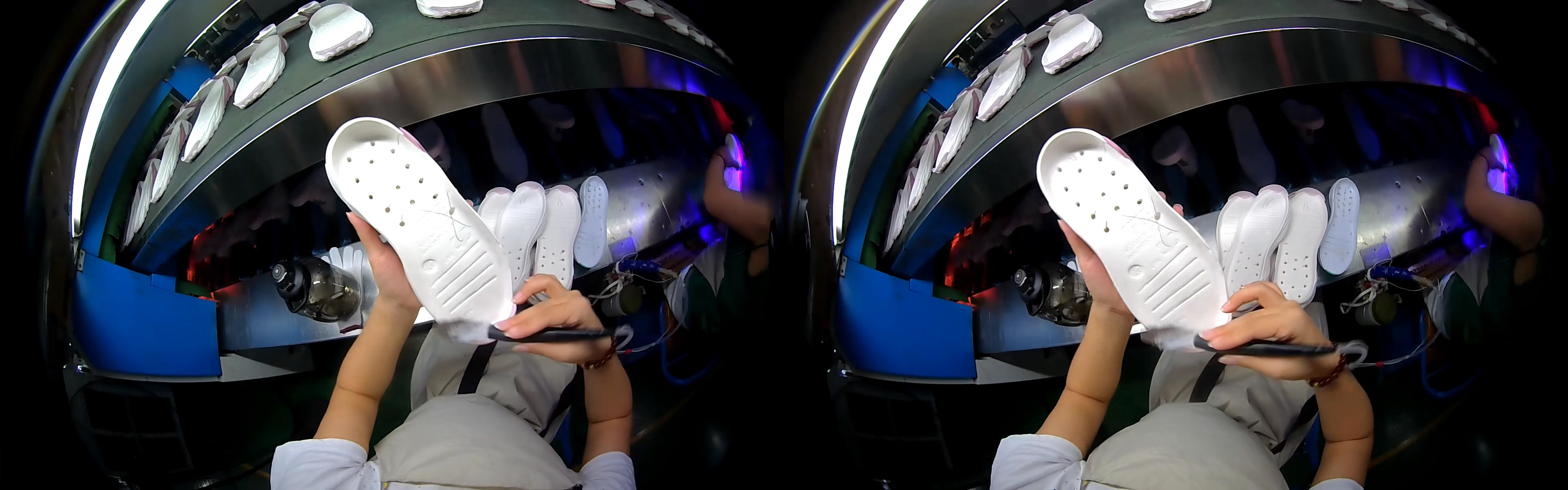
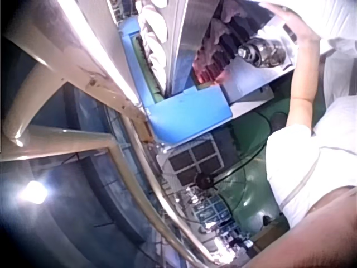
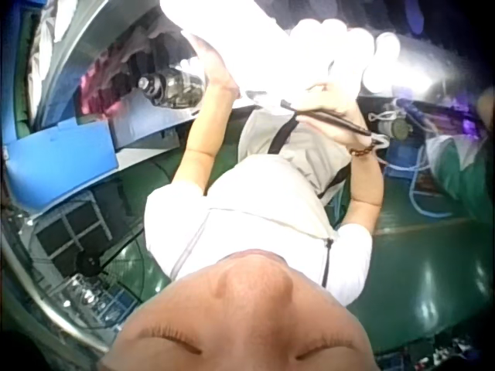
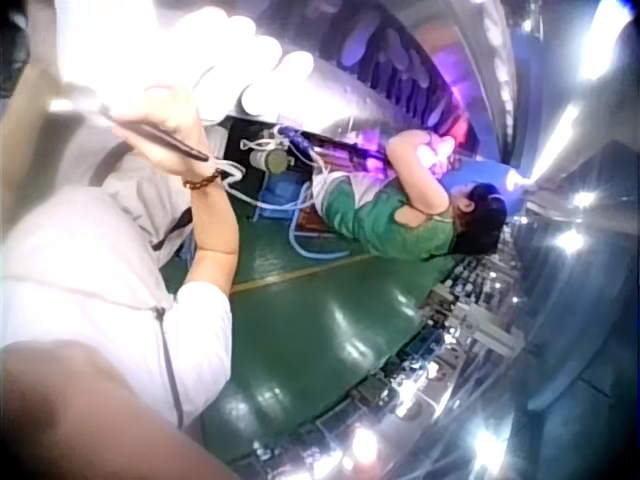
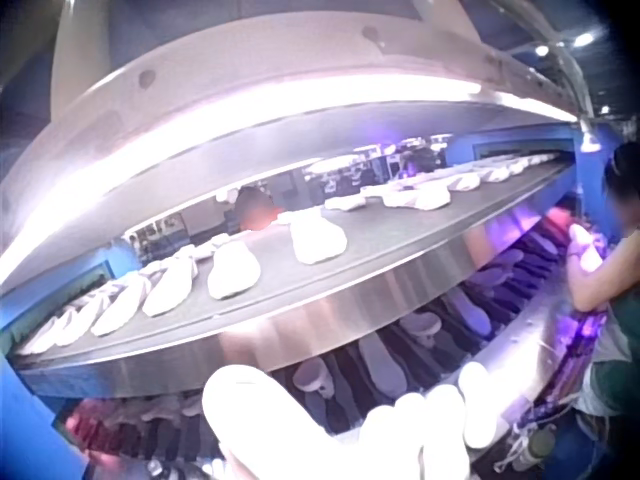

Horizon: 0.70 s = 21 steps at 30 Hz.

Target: The person paints the soles of white slippers using a brush. They repeatedly pick up slippers from a conveyor belt, apply paint to the sole, and place them back on the belt.

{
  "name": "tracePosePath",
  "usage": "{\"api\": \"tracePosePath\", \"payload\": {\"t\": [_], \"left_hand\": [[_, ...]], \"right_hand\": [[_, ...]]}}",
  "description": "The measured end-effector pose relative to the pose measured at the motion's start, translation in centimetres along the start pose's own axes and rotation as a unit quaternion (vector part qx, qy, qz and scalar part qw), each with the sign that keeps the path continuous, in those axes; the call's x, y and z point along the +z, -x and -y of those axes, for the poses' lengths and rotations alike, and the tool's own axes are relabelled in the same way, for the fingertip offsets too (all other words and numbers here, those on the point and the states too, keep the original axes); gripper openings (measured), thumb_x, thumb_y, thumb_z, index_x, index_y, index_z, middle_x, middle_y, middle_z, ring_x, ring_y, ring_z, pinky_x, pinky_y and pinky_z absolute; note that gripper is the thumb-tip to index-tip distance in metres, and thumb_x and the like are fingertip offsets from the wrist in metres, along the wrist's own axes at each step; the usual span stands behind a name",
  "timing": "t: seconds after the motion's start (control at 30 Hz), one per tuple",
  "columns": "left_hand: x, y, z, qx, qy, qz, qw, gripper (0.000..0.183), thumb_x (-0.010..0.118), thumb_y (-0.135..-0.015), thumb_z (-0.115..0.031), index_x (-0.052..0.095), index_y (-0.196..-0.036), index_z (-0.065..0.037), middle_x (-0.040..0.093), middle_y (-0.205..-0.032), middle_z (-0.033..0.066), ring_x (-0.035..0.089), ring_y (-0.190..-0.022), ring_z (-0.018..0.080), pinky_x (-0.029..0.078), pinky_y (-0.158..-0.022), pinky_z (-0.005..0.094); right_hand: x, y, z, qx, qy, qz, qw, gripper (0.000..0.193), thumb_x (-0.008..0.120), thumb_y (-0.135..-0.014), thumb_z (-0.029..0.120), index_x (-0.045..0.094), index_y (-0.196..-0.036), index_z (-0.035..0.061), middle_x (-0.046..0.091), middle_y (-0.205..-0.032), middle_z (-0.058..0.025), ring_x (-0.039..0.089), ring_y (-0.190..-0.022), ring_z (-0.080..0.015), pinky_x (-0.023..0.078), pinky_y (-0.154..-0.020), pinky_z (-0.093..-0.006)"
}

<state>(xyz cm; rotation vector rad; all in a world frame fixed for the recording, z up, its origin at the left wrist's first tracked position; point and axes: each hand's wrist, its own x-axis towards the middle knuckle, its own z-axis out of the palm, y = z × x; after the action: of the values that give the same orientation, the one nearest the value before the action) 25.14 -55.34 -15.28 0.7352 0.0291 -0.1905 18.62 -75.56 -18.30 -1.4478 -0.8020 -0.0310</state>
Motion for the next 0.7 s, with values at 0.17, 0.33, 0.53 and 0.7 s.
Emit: {"api": "tracePosePath", "payload": {"t": [0.17, 0.33, 0.53, 0.7], "left_hand": [[2.4, 0.0, -0.3, -0.018, 0.021, 0.034, 0.999, 0.081, 0.024, -0.073, -0.068, 0.023, -0.128, -0.009, 0.035, -0.124, 0.0163, 0.038, -0.11, 0.0365, 0.031, -0.093, 0.0448], [0.9, 3.6, 3.0, 0.003, 0.003, 0.118, 0.993, 0.081, 0.025, -0.074, -0.067, 0.017, -0.131, -0.01, 0.022, -0.133, 0.0142, 0.032, -0.116, 0.034, 0.024, -0.093, 0.0549], [-0.6, 2.8, 2.3, -0.034, 0.046, 0.076, 0.995, 0.064, 0.032, -0.082, -0.049, 0.031, -0.123, -0.001, 0.041, -0.12, 0.0161, 0.045, -0.106, 0.0282, 0.036, -0.09, 0.0387], [0.3, 2.2, 1.7, -0.047, 0.0, 0.065, 0.997, 0.059, 0.037, -0.081, -0.043, 0.033, -0.121, 0.001, 0.042, -0.118, 0.0179, 0.047, -0.104, 0.0263, 0.038, -0.088, 0.036]], "right_hand": [[-0.5, 0.9, -2.2, 0.087, -0.337, -0.135, 0.928, 0.02, 0.059, -0.063, -0.009, 0.059, -0.083, -0.0038, 0.057, -0.091, -0.0193, 0.055, -0.088, -0.0228, 0.043, -0.08, -0.0306], [2.5, 0.2, -1.2, 0.088, -0.393, -0.215, 0.89, 0.017, 0.056, -0.069, -0.006, 0.054, -0.086, -0.0039, 0.058, -0.091, -0.018, 0.056, -0.088, -0.0203, 0.042, -0.081, -0.0292], [1.7, -0.3, 0.4, 0.038, -0.202, -0.108, 0.973, 0.02, 0.064, -0.061, -0.004, 0.061, -0.08, 0.0002, 0.061, -0.084, -0.0119, 0.055, -0.077, -0.0174, 0.042, -0.071, -0.0265], [-0.7, -2.1, 0.2, 0.09, -0.096, -0.006, 0.991, 0.018, 0.065, -0.063, -0.002, 0.062, -0.081, 0.0017, 0.062, -0.084, -0.0112, 0.059, -0.073, -0.0173, 0.045, -0.068, -0.0243]]}}
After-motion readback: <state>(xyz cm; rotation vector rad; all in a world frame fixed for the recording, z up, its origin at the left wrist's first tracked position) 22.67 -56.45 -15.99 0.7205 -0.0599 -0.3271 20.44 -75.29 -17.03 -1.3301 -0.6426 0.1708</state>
